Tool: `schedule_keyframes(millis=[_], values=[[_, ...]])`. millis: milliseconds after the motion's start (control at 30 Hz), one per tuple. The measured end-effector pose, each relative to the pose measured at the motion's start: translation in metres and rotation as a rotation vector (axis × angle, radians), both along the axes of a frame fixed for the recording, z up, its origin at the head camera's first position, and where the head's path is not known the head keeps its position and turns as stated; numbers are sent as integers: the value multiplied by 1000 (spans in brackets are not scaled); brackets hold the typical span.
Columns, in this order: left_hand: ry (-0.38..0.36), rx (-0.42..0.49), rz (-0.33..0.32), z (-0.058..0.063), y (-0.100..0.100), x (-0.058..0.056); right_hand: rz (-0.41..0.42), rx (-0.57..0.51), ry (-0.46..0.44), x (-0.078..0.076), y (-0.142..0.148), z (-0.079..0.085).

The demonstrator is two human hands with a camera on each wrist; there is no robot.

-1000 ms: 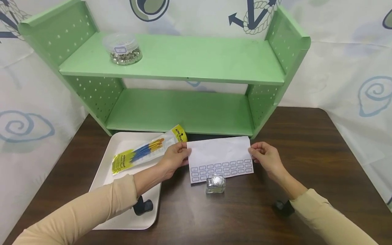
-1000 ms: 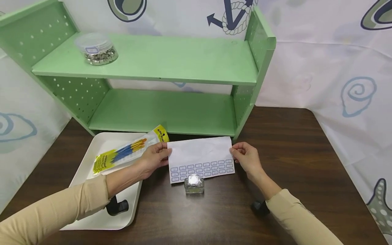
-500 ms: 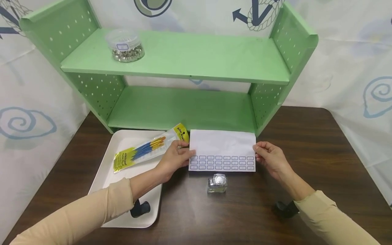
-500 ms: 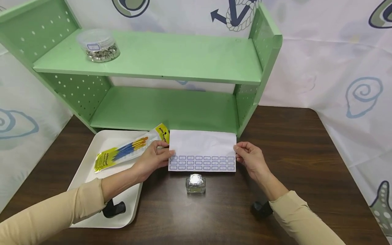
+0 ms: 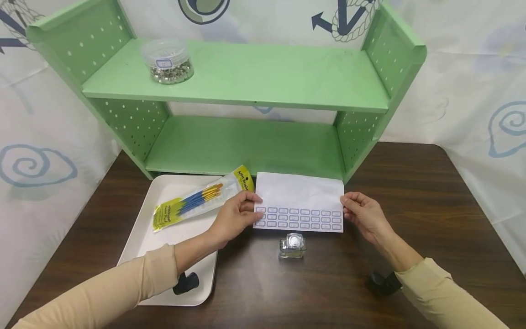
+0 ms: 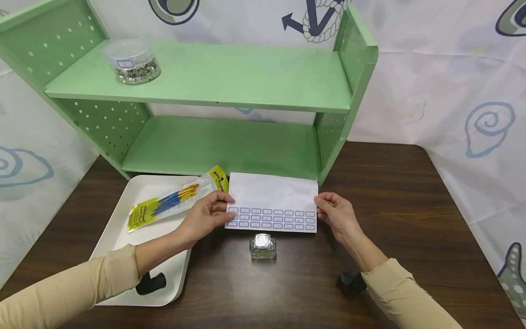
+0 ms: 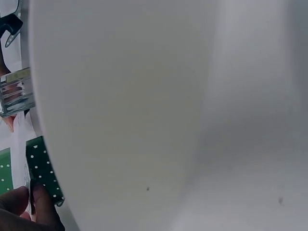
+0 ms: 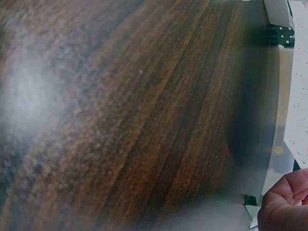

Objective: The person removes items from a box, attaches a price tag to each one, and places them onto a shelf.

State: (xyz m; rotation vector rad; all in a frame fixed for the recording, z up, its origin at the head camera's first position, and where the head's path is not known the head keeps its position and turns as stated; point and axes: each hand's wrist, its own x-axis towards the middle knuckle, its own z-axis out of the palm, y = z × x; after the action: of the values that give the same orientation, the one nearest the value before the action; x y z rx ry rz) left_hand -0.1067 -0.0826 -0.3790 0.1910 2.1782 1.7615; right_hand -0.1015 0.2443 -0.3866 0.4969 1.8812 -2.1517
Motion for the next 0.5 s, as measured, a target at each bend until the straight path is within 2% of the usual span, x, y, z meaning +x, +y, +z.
schedule_keyframes(millis=[367,500], values=[[41,-90,-23,-4,0,-3,-6,8,-24,-2,0,-5],[56,-113,-34,-4,1,-3,5,18,-9,-3,3,-12]])
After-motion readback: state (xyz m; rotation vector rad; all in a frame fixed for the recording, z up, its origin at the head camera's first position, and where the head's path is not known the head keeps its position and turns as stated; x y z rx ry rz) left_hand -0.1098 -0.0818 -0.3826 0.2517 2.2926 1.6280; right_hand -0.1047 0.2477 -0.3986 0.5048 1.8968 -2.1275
